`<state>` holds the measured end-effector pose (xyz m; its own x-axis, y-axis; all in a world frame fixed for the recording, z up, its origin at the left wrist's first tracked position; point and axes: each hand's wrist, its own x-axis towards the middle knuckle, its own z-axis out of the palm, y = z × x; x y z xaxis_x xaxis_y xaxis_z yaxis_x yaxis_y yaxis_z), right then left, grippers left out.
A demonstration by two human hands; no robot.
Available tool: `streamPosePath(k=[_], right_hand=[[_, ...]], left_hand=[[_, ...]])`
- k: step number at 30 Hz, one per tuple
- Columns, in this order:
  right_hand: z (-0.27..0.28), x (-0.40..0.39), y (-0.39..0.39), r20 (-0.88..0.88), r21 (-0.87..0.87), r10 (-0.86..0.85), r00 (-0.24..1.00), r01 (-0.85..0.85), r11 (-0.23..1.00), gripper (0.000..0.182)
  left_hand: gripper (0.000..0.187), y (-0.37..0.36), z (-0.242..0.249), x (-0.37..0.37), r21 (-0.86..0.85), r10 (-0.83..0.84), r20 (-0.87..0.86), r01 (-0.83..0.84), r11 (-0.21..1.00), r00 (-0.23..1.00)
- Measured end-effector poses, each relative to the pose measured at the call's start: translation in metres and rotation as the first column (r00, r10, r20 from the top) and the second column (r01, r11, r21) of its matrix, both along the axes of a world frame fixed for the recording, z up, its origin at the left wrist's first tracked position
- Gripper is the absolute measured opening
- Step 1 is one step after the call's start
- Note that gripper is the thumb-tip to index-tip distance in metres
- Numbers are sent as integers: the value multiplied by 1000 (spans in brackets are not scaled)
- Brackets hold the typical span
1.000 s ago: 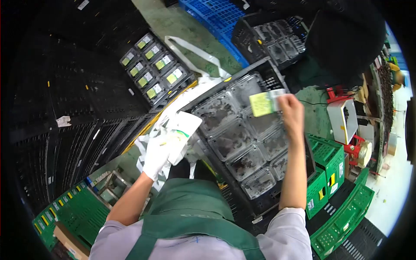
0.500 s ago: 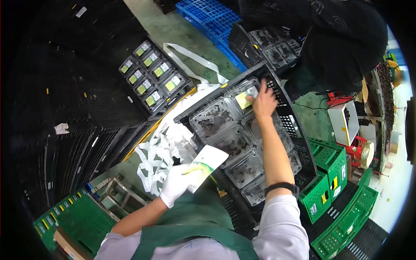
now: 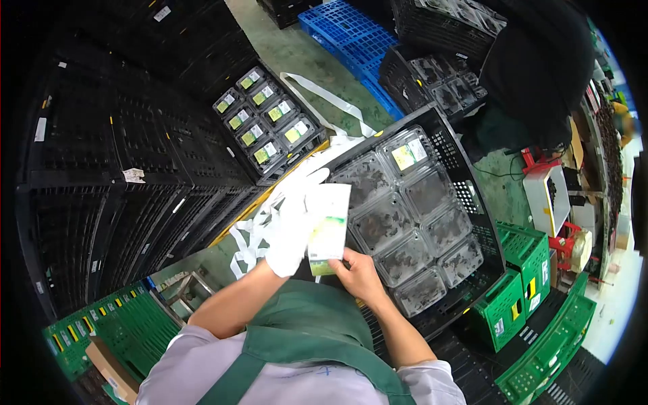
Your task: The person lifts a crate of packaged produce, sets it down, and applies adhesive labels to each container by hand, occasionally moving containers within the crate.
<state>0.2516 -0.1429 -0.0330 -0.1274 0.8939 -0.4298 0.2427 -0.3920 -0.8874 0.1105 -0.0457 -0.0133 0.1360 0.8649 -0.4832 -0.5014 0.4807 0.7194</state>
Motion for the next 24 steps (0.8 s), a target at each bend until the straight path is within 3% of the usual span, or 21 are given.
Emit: streamPosePath(k=[1, 2, 3, 4, 6, 7, 8, 10, 11, 16, 18, 19, 20, 22, 24], right_hand=[[0, 4, -1, 56, 27, 111, 992, -112, 993, 28], [3, 6, 0, 59, 23, 105, 993, -107, 994, 28], [10, 9, 5, -54, 135, -83, 995, 89, 987, 33], [18, 13, 9, -182, 221, -256, 949, 293, 930, 39], [37, 30, 21, -97, 183, -200, 975, 216, 959, 46], [56, 29, 29, 43, 160, -160, 986, 151, 975, 40], [56, 31, 28, 49, 159, -170, 984, 161, 974, 40], [51, 34, 25, 204, -15, -167, 965, 174, 985, 33], [44, 35, 20, 185, 45, -227, 956, 223, 974, 29], [45, 41, 10, 94, 80, -265, 960, 258, 963, 22], [49, 38, 8, -61, 122, -383, 922, 388, 913, 17], [52, 42, 9, -40, 86, -386, 922, 388, 918, 15], [49, 46, 8, -38, 87, -391, 920, 393, 915, 15], [42, 59, 7, 98, 45, -394, 914, 391, 919, 15], [40, 66, 5, 76, 30, -405, 911, 404, 914, 16]], left_hand=[[25, 9, 11, -5, 51, -121, -64, 124, 991, 991], [24, 14, 20, -8, 94, -236, -132, 249, 964, 963], [22, 13, 25, -6, 161, -269, -252, 314, 935, 930], [22, 10, 24, -5, 157, -282, -245, 325, 933, 928], [28, 1, 18, -1, 95, -492, -566, 645, 758, 662], [28, -4, 13, 1, 146, -531, -453, 647, 749, 717], [28, -7, 14, 8, 148, -539, -448, 654, 742, 713], [27, -12, 25, 25, 151, -464, -271, 513, 845, 843], [23, -9, 34, 26, 169, -508, -239, 551, 818, 828], [17, -13, 24, 33, 134, -515, -372, 594, 793, 772], [18, -8, 12, 31, -21, -667, -380, 715, 698, 641], [17, -6, 14, 37, 13, -700, -409, 771, 637, 585], [17, -10, 14, 43, 14, -704, -408, 774, 633, 582], [18, -19, 15, 53, 273, -513, -410, 639, 720, 754], [10, -18, 9, 54, 312, -485, -405, 616, 724, 775]])
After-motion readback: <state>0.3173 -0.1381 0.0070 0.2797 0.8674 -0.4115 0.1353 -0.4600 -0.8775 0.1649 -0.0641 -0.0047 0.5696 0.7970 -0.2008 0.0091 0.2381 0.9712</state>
